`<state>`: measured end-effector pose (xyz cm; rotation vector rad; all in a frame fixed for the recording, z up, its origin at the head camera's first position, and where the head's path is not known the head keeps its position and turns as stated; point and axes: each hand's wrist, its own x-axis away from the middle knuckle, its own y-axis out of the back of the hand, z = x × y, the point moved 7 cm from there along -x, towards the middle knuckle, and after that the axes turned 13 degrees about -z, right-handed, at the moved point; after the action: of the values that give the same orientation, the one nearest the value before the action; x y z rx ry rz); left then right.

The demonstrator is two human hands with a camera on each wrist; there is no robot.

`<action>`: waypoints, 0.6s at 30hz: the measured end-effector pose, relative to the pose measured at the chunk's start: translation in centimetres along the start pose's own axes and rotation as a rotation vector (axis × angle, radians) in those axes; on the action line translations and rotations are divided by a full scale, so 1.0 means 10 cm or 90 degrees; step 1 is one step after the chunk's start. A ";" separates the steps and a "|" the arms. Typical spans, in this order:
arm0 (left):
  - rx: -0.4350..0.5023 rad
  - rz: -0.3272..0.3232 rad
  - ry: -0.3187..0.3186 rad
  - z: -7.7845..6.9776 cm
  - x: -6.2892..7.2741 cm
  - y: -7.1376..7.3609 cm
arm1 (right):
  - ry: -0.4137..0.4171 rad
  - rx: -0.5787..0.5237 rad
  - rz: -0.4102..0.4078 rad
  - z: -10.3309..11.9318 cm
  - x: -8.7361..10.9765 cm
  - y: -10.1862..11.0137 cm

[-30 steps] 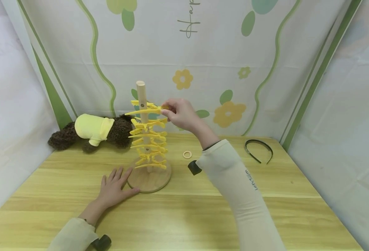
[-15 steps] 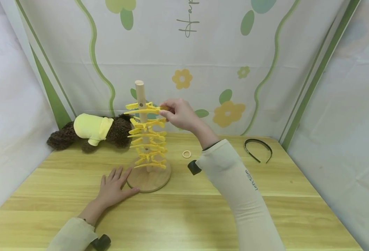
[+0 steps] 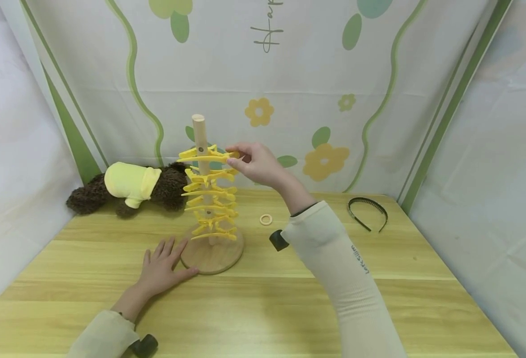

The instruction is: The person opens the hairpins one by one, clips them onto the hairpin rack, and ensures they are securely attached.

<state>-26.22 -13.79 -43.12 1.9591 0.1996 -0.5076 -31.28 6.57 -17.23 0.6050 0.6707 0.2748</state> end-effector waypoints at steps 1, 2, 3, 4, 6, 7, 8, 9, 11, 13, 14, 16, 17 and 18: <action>-0.002 0.000 0.000 0.00 0.00 0.00 | -0.001 -0.003 0.001 0.00 0.00 0.00; -0.002 -0.001 -0.001 0.00 0.00 0.00 | 0.001 -0.003 0.001 0.00 0.00 0.00; -0.002 -0.003 -0.001 0.00 0.00 0.01 | 0.001 -0.002 0.001 0.00 0.00 -0.01; -0.002 -0.004 -0.001 0.00 0.00 0.01 | 0.001 -0.001 0.001 -0.01 0.00 -0.01; -0.002 -0.004 -0.001 0.01 0.00 0.00 | -0.002 -0.001 0.001 -0.01 0.00 -0.01; -0.003 -0.002 -0.002 0.01 0.00 0.00 | -0.005 -0.001 0.000 -0.01 0.00 -0.01; -0.002 -0.002 -0.002 0.02 0.00 0.00 | -0.009 -0.002 -0.002 -0.02 0.00 0.00; -0.002 -0.002 -0.002 0.02 0.00 0.00 | -0.011 -0.005 -0.006 -0.03 0.00 0.00; 0.002 0.001 -0.003 0.03 0.00 -0.01 | -0.016 -0.008 -0.018 -0.04 0.02 0.04; 0.009 0.007 -0.001 0.03 -0.01 -0.02 | -0.014 -0.005 -0.038 -0.06 0.05 0.10; 0.016 0.010 -0.001 0.04 -0.01 -0.02 | -0.011 -0.002 -0.050 -0.08 0.07 0.13; 0.034 0.020 0.003 0.04 -0.03 0.00 | -0.008 0.015 -0.072 -0.11 0.13 0.21; 0.046 0.025 0.005 0.03 -0.04 0.02 | -0.004 0.028 -0.082 -0.12 0.18 0.25; 0.054 0.029 0.006 0.03 -0.06 0.05 | 0.000 0.046 -0.091 -0.15 0.23 0.28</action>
<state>-26.66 -14.20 -42.54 2.0450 0.1413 -0.4838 -30.67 10.43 -17.56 0.6227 0.7224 0.1178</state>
